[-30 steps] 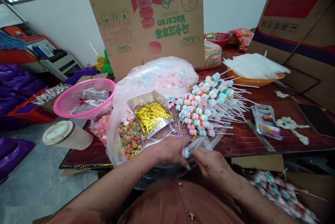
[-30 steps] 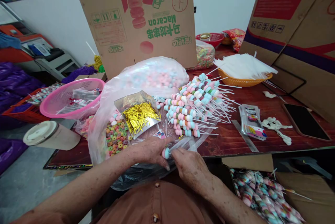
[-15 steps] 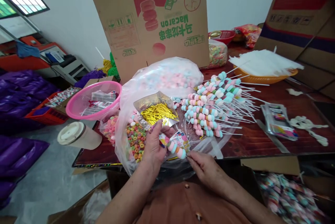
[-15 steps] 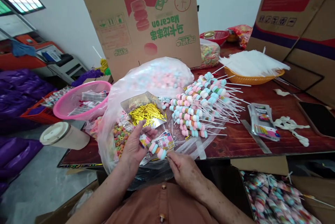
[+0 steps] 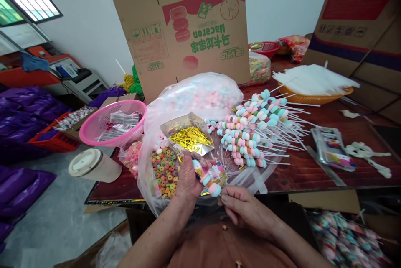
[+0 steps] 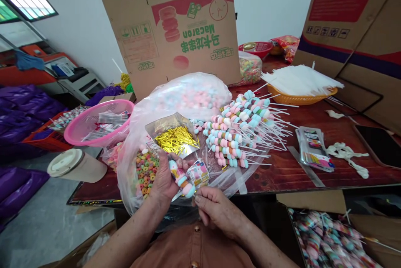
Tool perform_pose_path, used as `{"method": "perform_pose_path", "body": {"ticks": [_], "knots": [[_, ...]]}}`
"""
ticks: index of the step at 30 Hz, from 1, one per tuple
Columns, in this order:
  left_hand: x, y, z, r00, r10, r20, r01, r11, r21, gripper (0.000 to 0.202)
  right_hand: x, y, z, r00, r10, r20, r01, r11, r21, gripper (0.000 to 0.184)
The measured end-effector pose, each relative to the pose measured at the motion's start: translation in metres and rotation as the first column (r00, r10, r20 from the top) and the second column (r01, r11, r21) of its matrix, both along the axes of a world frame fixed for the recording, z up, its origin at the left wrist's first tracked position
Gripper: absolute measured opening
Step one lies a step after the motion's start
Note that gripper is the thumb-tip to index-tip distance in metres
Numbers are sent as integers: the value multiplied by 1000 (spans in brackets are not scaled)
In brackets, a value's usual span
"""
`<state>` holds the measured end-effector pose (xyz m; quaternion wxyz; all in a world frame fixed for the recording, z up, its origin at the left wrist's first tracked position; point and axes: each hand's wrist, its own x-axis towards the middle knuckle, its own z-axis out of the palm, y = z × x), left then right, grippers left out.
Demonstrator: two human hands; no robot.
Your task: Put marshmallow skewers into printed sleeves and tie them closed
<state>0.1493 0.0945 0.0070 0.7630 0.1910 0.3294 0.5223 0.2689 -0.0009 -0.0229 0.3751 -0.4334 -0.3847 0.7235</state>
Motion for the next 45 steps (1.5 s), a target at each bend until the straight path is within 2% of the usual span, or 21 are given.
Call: {"method": "perform_pose_path", "body": {"ticks": [2, 4, 5, 7, 9, 11, 15, 18, 20, 22, 25, 29, 32, 34, 38, 40, 41, 42, 43, 44, 45], "knots": [[4, -5, -3, 999, -28, -35, 29, 999, 35, 48, -4, 2, -2, 997, -33, -73, 29, 998, -57, 40], [8, -14, -9, 997, -42, -71, 44, 998, 41, 48, -7, 5, -4, 993, -114, -38, 112, 992, -48, 41], [10, -18, -13, 995, -51, -85, 54, 998, 34, 48, -8, 7, -5, 986, -166, 30, 166, 986, 12, 41], [13, -27, -21, 989, -96, -109, 98, 995, 13, 47, -8, 9, -7, 936, -280, 212, 230, 945, 231, 40], [13, -31, -27, 981, -157, -115, 156, 988, -17, 41, -5, 10, -8, 860, -362, 361, 188, 881, 435, 37], [11, -26, -27, 983, -162, -82, 155, 984, -84, 40, -2, 11, -8, 807, -381, 451, 111, 849, 517, 32], [6, -2, -12, 999, 19, -30, -26, 958, -285, 20, 0, 10, -6, 768, -345, 540, -10, 836, 549, 29], [1, 12, 1, 993, 112, -38, -118, 949, -292, 18, 1, 7, -6, 741, -323, 589, -88, 822, 562, 30], [1, 12, 3, 987, 155, -33, -158, 954, -256, 22, 1, 5, -7, 702, -307, 642, -149, 819, 555, 32], [7, 5, -1, 992, 119, -38, -125, 968, -216, 27, -2, 7, -9, 657, -301, 691, -188, 823, 536, 33], [21, -14, -16, 997, 46, -67, -56, 985, -164, 34, -9, 15, -10, 617, -317, 721, -163, 844, 510, 32], [30, -29, -31, 991, 25, -131, -48, 984, -171, 33, -10, 24, -11, 669, -362, 649, -43, 853, 521, 32], [25, -27, -35, 988, -25, -154, -6, 980, -200, 37, -6, 23, -11, 675, -374, 635, -55, 834, 549, 33], [23, -24, -36, 989, -35, -144, 11, 986, -164, 41, -7, 20, -12, 621, -375, 688, -117, 824, 555, 34], [26, -25, -42, 955, -206, -213, 177, 973, -149, 44, -14, 22, -20, 505, -407, 761, -180, 813, 554, 29], [25, -28, -40, 900, -279, -334, 244, 959, -145, 49, -16, 26, -26, 502, -430, 750, -149, 812, 565, 27], [21, -30, -36, 850, -317, -420, 295, 948, -119, 51, -15, 27, -28, 525, -439, 729, -127, 807, 577, 27], [15, -31, -29, 767, -367, -526, 387, 919, -76, 52, -12, 28, -29, 562, -443, 699, -110, 797, 594, 27], [6, -31, -20, 647, -400, -649, 506, 862, -26, 50, -8, 29, -29, 605, -441, 664, -100, 784, 612, 28], [-5, -29, -7, 492, -393, -777, 641, 767, 18, 48, -3, 29, -27, 643, -436, 630, -93, 772, 629, 28], [-18, -27, 7, 302, -331, -894, 779, 626, 32, 41, 3, 28, -24, 672, -430, 602, -84, 764, 640, 29]]}}
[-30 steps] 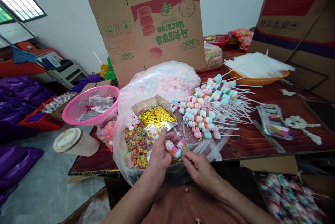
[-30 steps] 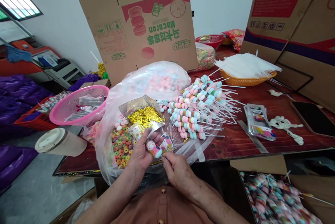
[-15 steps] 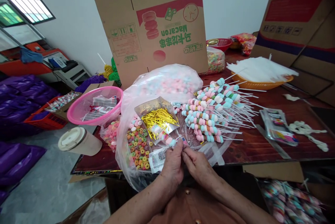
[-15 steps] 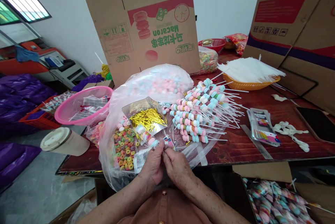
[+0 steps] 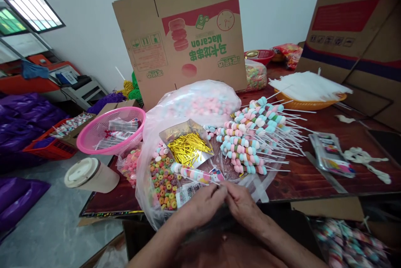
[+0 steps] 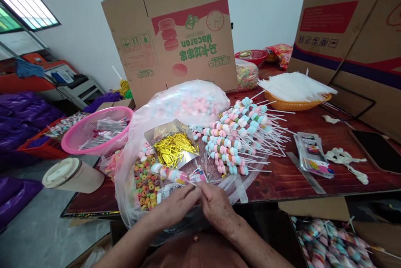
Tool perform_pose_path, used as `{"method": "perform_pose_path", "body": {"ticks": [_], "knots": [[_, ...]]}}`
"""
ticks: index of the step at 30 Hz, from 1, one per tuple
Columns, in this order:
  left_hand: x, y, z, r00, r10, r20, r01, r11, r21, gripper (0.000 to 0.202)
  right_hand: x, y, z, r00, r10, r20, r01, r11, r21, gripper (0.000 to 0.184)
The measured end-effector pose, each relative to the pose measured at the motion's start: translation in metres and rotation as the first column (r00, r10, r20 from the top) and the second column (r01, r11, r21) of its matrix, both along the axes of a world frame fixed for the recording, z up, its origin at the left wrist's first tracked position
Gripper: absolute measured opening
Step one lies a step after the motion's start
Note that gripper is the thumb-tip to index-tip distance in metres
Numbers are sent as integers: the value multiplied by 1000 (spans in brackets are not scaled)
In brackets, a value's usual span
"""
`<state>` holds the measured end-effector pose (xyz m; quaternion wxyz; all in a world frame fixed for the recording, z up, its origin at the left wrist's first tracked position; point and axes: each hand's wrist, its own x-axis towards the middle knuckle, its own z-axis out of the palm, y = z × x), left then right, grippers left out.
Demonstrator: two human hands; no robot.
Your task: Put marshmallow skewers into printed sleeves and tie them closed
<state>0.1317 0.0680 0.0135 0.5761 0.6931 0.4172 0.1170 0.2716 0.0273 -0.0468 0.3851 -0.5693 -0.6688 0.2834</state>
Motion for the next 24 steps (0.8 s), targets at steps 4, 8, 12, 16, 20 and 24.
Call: {"method": "perform_pose_path", "body": {"ticks": [4, 8, 12, 16, 20, 24], "knots": [[-47, 25, 49, 935, 163, -316, 113, 707, 698, 31, 25, -3, 26, 997, 57, -51, -58, 998, -21, 34], [-58, 48, 48, 834, 162, -528, 389, 506, 770, 47, 40, -1, 51, 983, 177, -55, -180, 983, -39, 36], [-46, 44, 20, 867, -176, -467, 411, 783, 467, 33, 47, 6, 61, 962, 262, 78, -261, 965, -27, 33], [-30, 26, 1, 979, -180, -100, 203, 916, 345, 34, 51, 18, 59, 929, 290, 231, -293, 956, -20, 30], [-17, 13, -11, 999, 29, -37, -29, 1000, 0, 32, 41, 27, 44, 987, 154, -46, -157, 983, -95, 24], [-16, 11, -18, 998, 51, -25, -50, 998, 40, 30, 10, 23, 21, 917, -19, -399, -70, 976, -207, 34]]}}
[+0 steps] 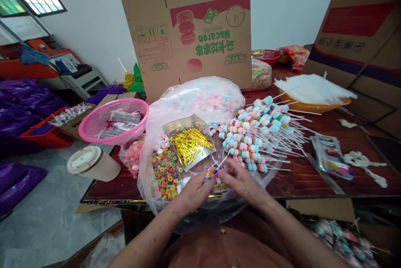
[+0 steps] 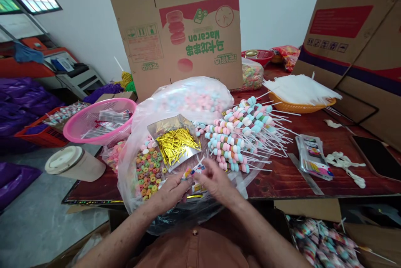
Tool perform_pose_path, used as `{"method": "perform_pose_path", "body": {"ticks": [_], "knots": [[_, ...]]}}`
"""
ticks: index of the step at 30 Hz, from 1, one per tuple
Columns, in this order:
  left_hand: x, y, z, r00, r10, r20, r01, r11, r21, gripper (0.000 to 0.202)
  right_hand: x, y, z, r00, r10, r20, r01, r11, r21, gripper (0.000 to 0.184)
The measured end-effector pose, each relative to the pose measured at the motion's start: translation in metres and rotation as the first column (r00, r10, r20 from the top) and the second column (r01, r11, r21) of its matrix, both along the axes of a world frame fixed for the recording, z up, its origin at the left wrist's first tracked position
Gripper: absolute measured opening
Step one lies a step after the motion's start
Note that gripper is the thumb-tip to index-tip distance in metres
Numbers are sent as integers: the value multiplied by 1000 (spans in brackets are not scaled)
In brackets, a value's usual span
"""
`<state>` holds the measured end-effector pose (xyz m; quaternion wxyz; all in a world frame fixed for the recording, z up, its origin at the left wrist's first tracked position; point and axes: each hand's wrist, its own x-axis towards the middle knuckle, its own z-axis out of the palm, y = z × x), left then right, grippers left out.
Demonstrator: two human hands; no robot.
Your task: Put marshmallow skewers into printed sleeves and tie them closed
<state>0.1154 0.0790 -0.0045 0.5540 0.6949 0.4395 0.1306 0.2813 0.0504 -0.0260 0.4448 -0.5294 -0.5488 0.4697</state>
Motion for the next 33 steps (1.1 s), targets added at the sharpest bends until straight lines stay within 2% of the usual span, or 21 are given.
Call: {"method": "perform_pose_path", "body": {"ticks": [2, 4, 5, 7, 9, 10, 12, 14, 16, 18, 20, 22, 23, 24, 25, 26, 27, 28, 29, 31, 33], "knots": [[-3, 2, 1, 991, -137, 8, 136, 988, 66, 28, -15, -4, -6, 998, 24, 52, -24, 1000, 15, 31], [-7, 5, 3, 965, -263, 17, 263, 965, 21, 26, -23, -5, -6, 975, 22, 223, -45, 994, 97, 31], [-8, 7, 4, 957, -289, 20, 290, 956, -38, 26, -24, -5, -3, 948, 3, 317, -48, 990, 133, 31], [-8, 9, 6, 968, -249, 29, 250, 952, -175, 27, -21, -3, 7, 882, -93, 463, -12, 976, 219, 33], [-7, 10, 7, 989, -145, 43, 151, 946, -286, 28, -14, -1, 18, 813, -198, 548, -18, 931, 363, 30], [-7, 10, 7, 992, -103, 66, 119, 938, -325, 28, -10, 0, 24, 773, -217, 596, -91, 892, 444, 26], [-7, 9, 6, 992, -61, 108, 96, 925, -367, 24, -5, -1, 31, 650, -164, 742, -382, 774, 505, 24], [-8, 9, 5, 985, -117, 128, 159, 907, -389, 21, -4, -3, 34, 468, -65, 882, -652, 648, 394, 33], [-10, 10, 5, 958, -243, 152, 286, 862, -418, 20, -5, -6, 34, 328, -4, 945, -765, 586, 268, 31], [-14, 14, 5, 915, -341, 215, 402, 796, -452, 20, -7, -7, 33, 275, 18, 961, -798, 562, 218, 29], [-19, 18, 4, 902, -324, 286, 430, 746, -509, 17, -10, -8, 33, 277, 15, 961, -802, 554, 222, 32], [-23, 21, 4, 905, -290, 312, 422, 705, -570, 14, -13, -8, 30, 295, 4, 955, -783, 574, 240, 33], [-25, 22, 4, 908, -298, 293, 417, 701, -579, 14, -15, -9, 27, 303, 5, 953, -767, 594, 241, 32], [-26, 22, 5, 910, -340, 236, 413, 733, -540, 14, -17, -9, 23, 312, 27, 950, -752, 617, 230, 29], [-28, 22, 6, 909, -391, 148, 413, 790, -454, 15, -20, -10, 18, 338, 78, 938, -733, 647, 210, 26], [-29, 20, 6, 908, -417, 45, 407, 849, -338, 14, -23, -11, 13, 403, 168, 900, -691, 701, 178, 23], [-31, 19, 7, 908, -414, -61, 397, 899, -188, 12, -27, -11, 9, 493, 275, 825, -634, 763, 125, 18], [-33, 16, 8, 909, -384, -162, 387, 922, -13, 8, -31, -11, 5, 595, 372, 713, -574, 817, 53, 14], [-37, 13, 9, 908, -338, -247, 382, 910, 159, 3, -36, -11, 3, 686, 439, 580, -521, 853, -30, 12], [-48, 7, 8, 902, -245, -355, 390, 812, 433, 7, -46, -10, 3, 785, 506, 359, -476, 862, -174, 16], [-63, 1, 5, 907, -195, -374, 401, 672, 622, 17, -54, -4, 8, 793, 597, 122, -544, 784, -300, 20]]}}
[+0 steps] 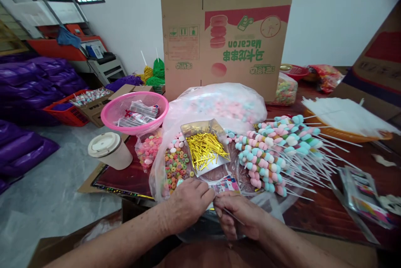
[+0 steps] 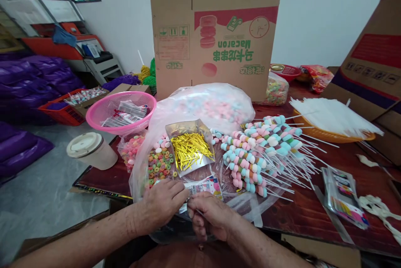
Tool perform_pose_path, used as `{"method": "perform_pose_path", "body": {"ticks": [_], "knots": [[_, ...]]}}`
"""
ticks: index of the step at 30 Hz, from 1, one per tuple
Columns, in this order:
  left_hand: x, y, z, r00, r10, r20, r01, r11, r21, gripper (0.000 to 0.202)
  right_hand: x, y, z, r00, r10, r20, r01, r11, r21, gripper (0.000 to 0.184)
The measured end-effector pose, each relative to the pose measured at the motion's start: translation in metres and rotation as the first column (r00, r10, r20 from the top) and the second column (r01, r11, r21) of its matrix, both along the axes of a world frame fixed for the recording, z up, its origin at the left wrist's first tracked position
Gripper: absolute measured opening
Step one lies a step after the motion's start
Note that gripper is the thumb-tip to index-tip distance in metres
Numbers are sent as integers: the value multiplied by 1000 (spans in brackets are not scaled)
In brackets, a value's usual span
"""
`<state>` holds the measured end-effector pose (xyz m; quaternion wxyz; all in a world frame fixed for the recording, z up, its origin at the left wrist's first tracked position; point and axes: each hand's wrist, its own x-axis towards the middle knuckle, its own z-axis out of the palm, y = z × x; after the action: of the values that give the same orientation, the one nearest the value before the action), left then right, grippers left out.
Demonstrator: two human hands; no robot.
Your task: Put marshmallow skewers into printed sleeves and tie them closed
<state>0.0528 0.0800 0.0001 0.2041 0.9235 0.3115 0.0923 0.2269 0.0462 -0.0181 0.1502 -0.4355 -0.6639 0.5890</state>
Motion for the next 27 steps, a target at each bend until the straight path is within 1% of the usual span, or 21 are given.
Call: {"method": "perform_pose_path", "body": {"ticks": [2, 3, 4, 5, 6, 7, 8, 9, 10, 11, 12, 13, 14, 16, 17, 18, 19, 21, 22, 25, 27], "knots": [[-16, -6, -7, 985, 47, 166, -57, 997, 54, 23, -5, 13, 6, 981, 56, -185, -101, 966, -239, 22], [-22, -8, -12, 951, 134, 278, -146, 989, 21, 23, -5, 24, 8, 970, 60, -237, -126, 954, -273, 26], [-27, -10, -16, 886, 265, 381, -261, 963, -63, 21, -6, 37, 9, 977, 44, -210, -89, 974, -207, 30], [-30, -12, -20, 781, 429, 453, -382, 903, -197, 19, -6, 52, 7, 993, 3, -117, -8, 999, -45, 33], [-30, -12, -24, 645, 598, 475, -471, 801, -369, 18, -6, 68, 4, 996, -94, 8, 91, 979, 184, 33], [-29, -12, -27, 499, 745, 443, -503, 665, -552, 18, -7, 84, -1, 966, -225, 130, 151, 893, 425, 29], [-26, -12, -28, 365, 855, 369, -479, 512, -713, 21, -8, 100, -6, 935, -303, 183, 159, 821, 549, 23], [-23, -10, -29, 257, 926, 278, -415, 365, -833, 25, -10, 113, -12, 912, -348, 218, 143, 767, 626, 18], [-20, -9, -28, 181, 965, 189, -334, 242, -911, 28, -11, 123, -17, 903, -360, 236, 123, 743, 658, 16], [-17, -8, -26, 132, 984, 120, -257, 151, -955, 31, -12, 130, -20, 904, -353, 240, 110, 737, 667, 17], [-15, -7, -25, 104, 992, 77, -192, 96, -977, 33, -12, 134, -21, 904, -354, 240, 101, 722, 685, 18], [-14, -5, -23, 85, 995, 59, -144, 71, -987, 35, -11, 134, -20, 903, -363, 231, 102, 703, 704, 19], [-14, -4, -21, 72, 996, 60, -110, 68, -992, 35, -9, 131, -16, 902, -374, 215, 111, 683, 722, 19], [-12, -2, -18, 74, 995, 73, -82, 79, -993, 35, -4, 115, -3, 904, -393, 170, 141, 648, 749, 17], [-10, -2, -17, 85, 993, 80, -80, 87, -993, 34, -2, 103, 5, 913, -382, 139, 164, 659, 734, 16], [-7, -1, -16, 100, 991, 92, -80, 100, -992, 32, -3, 90, 11, 928, -355, 110, 183, 694, 697, 17], [-2, 0, -16, 113, 987, 112, -78, 122, -990, 30, -4, 76, 16, 947, -315, 70, 204, 751, 628, 18], [10, 0, -16, 144, 975, 166, -53, 175, -983, 25, -12, 52, 20, 964, -266, -13, 239, 843, 481, 19], [16, -1, -16, 164, 969, 185, -40, 194, -980, 23, -15, 44, 19, 961, -272, -50, 267, 867, 421, 20], [31, -6, -18, 225, 951, 210, -38, 224, -974, 16, -20, 34, 10, 931, -351, -102, 365, 875, 317, 20], [35, -11, -20, 268, 928, 257, -35, 276, -960, 14, -15, 34, 5, 923, -364, -121, 383, 895, 227, 21]]}}
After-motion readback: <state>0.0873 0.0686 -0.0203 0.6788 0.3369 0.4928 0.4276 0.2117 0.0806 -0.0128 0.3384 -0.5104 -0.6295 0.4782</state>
